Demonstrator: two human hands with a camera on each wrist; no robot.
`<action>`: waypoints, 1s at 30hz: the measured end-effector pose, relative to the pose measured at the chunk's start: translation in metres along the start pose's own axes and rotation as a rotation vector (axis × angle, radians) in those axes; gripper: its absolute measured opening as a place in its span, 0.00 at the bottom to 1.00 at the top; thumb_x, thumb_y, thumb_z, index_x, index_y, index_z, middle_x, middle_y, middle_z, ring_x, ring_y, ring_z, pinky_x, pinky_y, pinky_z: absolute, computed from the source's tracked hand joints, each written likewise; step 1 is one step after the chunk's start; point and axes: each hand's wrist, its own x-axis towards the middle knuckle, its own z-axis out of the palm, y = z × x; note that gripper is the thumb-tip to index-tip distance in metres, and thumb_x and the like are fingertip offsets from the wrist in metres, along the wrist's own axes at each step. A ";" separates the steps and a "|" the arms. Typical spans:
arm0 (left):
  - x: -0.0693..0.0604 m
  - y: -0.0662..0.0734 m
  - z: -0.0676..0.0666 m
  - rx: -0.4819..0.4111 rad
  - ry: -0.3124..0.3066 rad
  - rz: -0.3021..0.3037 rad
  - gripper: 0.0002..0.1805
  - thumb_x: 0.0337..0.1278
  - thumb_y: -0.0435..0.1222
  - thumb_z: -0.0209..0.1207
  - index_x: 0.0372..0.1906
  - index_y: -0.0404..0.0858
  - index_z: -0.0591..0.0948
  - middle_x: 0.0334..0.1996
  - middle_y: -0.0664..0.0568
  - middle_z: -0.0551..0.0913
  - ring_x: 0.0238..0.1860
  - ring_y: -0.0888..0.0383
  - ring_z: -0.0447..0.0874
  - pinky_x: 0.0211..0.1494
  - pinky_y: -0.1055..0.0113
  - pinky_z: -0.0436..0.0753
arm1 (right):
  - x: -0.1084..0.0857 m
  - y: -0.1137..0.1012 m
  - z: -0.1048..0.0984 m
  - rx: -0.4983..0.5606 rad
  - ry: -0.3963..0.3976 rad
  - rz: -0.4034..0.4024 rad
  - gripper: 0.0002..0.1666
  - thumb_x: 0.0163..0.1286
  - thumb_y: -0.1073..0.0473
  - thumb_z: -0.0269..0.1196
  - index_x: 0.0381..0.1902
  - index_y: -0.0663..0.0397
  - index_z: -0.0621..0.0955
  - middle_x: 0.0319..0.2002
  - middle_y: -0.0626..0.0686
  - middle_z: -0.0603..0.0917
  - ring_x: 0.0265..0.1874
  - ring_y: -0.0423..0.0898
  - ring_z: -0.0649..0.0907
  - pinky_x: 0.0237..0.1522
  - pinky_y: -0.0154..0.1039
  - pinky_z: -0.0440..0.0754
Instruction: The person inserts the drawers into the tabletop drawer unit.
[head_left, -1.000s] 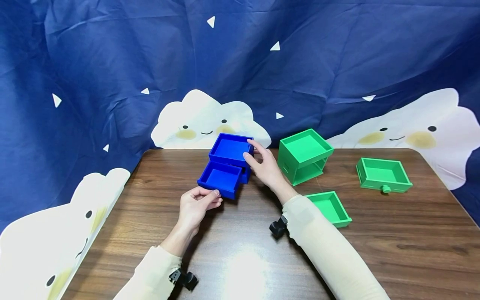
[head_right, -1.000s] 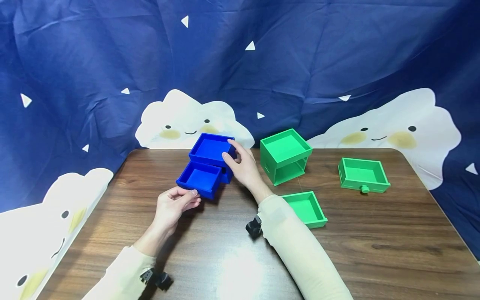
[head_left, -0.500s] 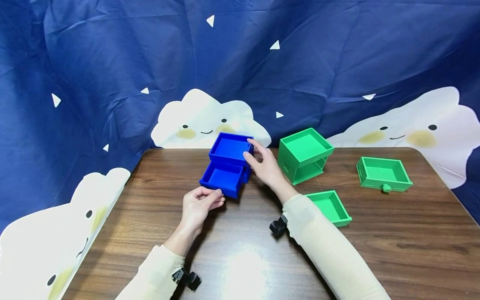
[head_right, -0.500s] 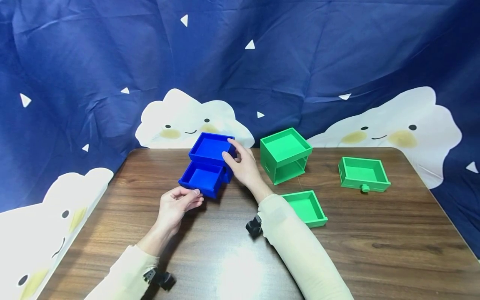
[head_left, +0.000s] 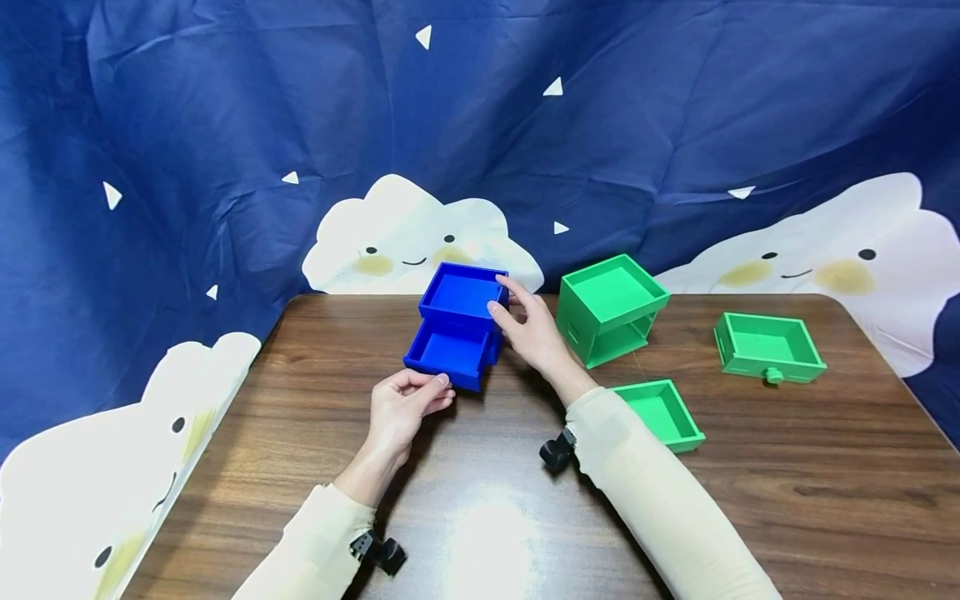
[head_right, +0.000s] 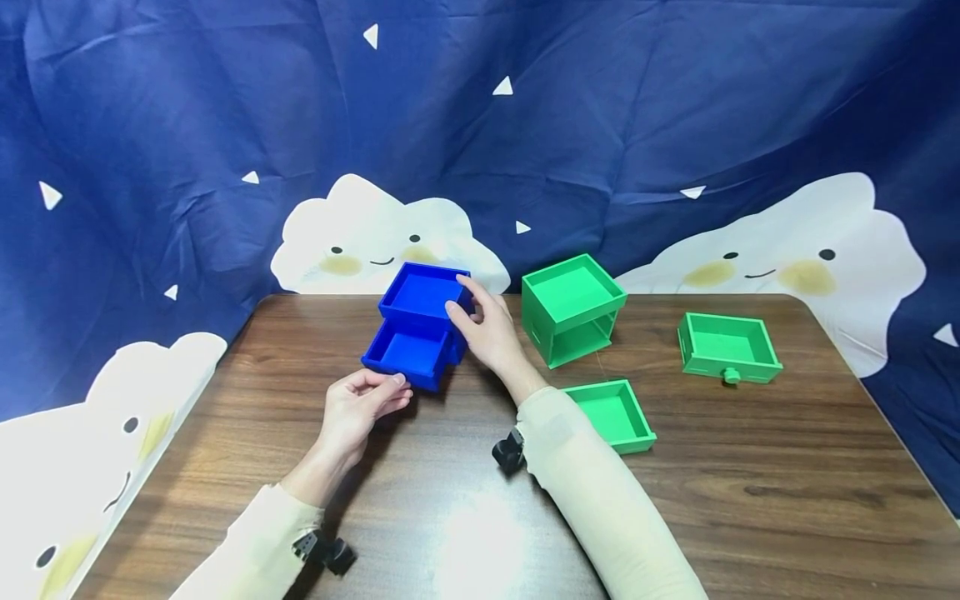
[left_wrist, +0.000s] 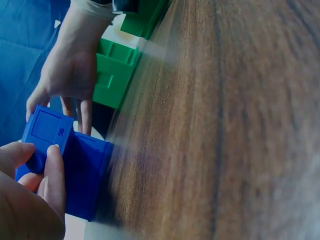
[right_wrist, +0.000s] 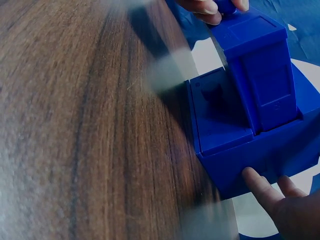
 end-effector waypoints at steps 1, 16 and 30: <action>0.000 0.000 0.000 -0.002 -0.001 0.001 0.13 0.64 0.18 0.66 0.29 0.36 0.82 0.26 0.50 0.92 0.28 0.57 0.94 0.37 0.64 0.94 | 0.000 0.000 0.000 -0.004 0.001 -0.003 0.34 0.83 0.47 0.62 0.82 0.41 0.71 0.71 0.67 0.73 0.65 0.65 0.84 0.60 0.57 0.89; 0.003 0.001 0.008 -0.022 0.000 0.010 0.14 0.63 0.18 0.67 0.28 0.37 0.82 0.26 0.49 0.91 0.28 0.57 0.94 0.37 0.64 0.94 | 0.000 0.000 0.001 -0.006 0.005 -0.019 0.33 0.83 0.49 0.62 0.82 0.43 0.71 0.70 0.68 0.74 0.65 0.65 0.84 0.59 0.58 0.89; 0.008 0.001 0.010 -0.029 0.013 0.005 0.14 0.64 0.18 0.66 0.28 0.37 0.82 0.26 0.50 0.91 0.27 0.58 0.94 0.38 0.65 0.93 | 0.001 0.001 0.000 0.007 0.001 -0.031 0.34 0.83 0.49 0.63 0.82 0.44 0.71 0.71 0.68 0.74 0.64 0.66 0.85 0.58 0.58 0.90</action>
